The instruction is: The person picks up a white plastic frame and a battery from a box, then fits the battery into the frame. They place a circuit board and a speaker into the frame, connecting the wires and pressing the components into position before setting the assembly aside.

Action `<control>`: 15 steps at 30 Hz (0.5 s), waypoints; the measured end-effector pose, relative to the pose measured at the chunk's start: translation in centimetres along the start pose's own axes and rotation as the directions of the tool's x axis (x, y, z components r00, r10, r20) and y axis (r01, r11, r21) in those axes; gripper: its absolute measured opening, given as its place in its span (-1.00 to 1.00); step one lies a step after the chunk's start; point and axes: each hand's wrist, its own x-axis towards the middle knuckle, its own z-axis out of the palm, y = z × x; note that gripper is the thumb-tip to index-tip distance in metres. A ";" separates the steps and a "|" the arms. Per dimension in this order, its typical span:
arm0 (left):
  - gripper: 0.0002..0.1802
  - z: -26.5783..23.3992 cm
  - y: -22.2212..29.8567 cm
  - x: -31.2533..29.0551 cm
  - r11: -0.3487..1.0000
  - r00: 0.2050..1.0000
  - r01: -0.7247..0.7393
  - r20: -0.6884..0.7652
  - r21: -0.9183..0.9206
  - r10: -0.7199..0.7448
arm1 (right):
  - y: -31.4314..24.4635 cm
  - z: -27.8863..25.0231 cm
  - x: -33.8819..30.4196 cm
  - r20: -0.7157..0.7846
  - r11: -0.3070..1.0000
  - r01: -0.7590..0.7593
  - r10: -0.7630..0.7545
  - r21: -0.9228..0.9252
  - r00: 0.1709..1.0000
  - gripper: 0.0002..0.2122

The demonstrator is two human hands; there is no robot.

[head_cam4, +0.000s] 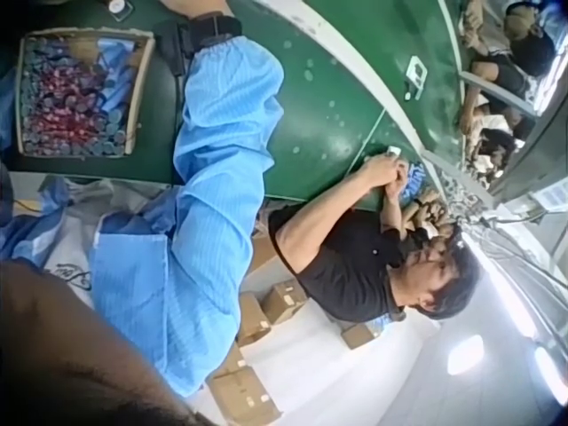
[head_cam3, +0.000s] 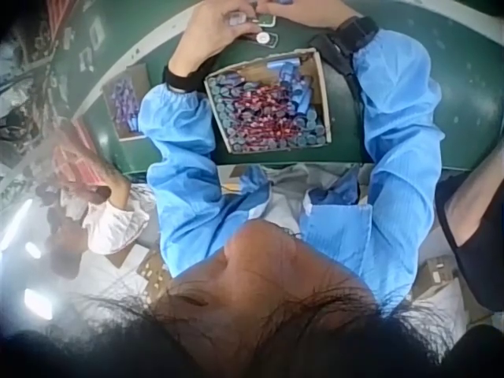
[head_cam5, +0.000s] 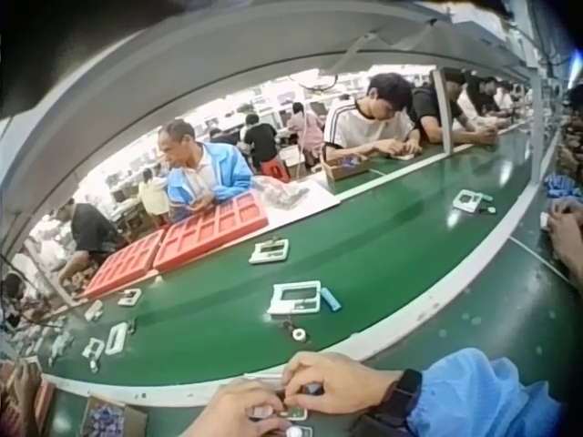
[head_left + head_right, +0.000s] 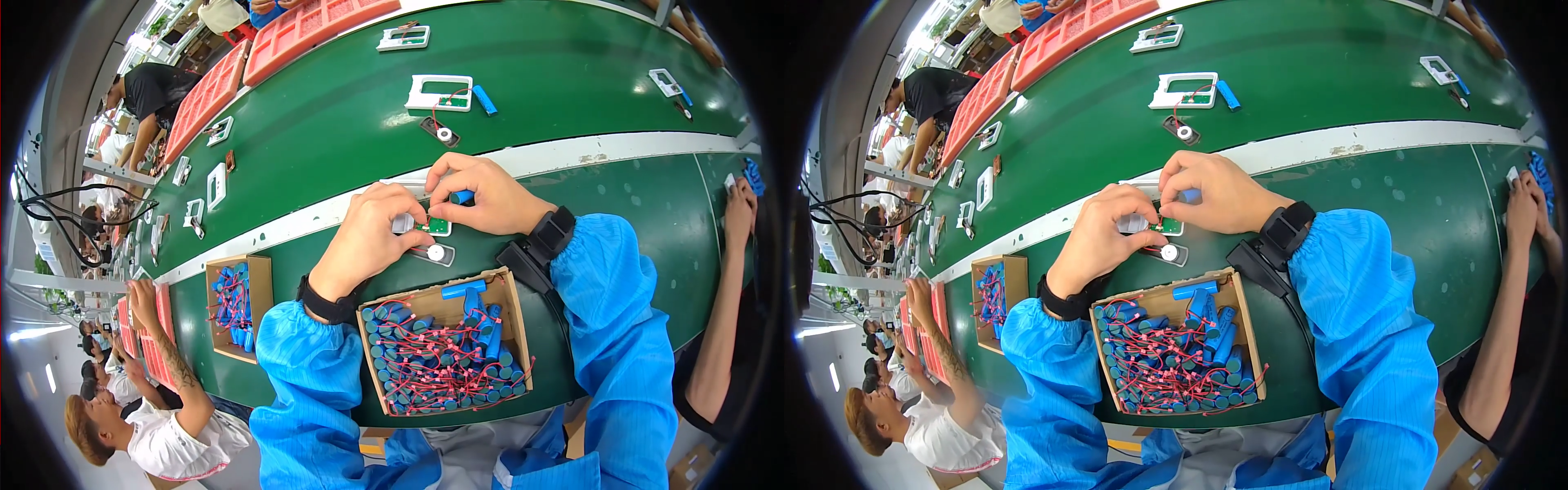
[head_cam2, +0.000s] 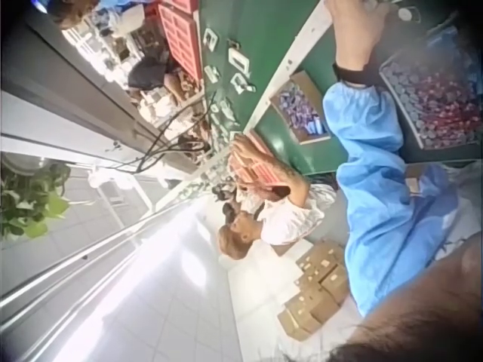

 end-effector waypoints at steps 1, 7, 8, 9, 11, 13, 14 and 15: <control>-0.70 0.0 0.0 0.0 1.000 1.000 -0.001 -0.002 -0.001 0.001 | 0.0 0.0 0.0 -0.001 1.000 -0.008 0.008 -0.002 1.000 -0.96; -0.70 0.0 -0.3 -0.1 1.000 1.000 0.003 -0.002 -0.011 -0.003 | 0.0 0.3 0.1 -0.008 1.000 -0.021 0.021 -0.016 1.000 -0.95; -0.70 -0.1 -0.3 -0.1 1.000 1.000 0.004 0.000 -0.015 -0.004 | -0.1 0.3 0.1 -0.008 1.000 -0.021 0.021 -0.016 1.000 -0.95; -0.70 -0.1 -0.3 -0.2 1.000 1.000 0.005 0.002 -0.020 -0.005 | -0.1 0.3 0.1 -0.009 1.000 -0.027 0.027 -0.015 1.000 -0.95; -0.70 -0.1 -0.4 -0.2 1.000 1.000 0.007 0.003 -0.024 -0.007 | -0.1 0.4 0.2 -0.009 0.999 -0.039 0.039 -0.013 0.999 -0.95; -0.70 -0.2 -0.4 -0.2 1.000 1.000 0.014 0.007 -0.011 -0.014 | -0.2 0.4 0.2 -0.011 0.999 -0.040 0.039 -0.017 0.999 -0.95; -0.70 -0.2 -0.4 -0.2 1.000 1.000 0.018 0.009 -0.005 -0.018 | -0.2 0.4 0.2 -0.012 0.999 -0.040 0.040 -0.020 0.999 -0.95; -0.70 -0.2 -0.5 -0.2 1.000 1.000 0.018 0.009 -0.004 -0.018 | -0.2 0.4 0.3 -0.013 0.999 -0.040 0.039 -0.024 0.999 -0.94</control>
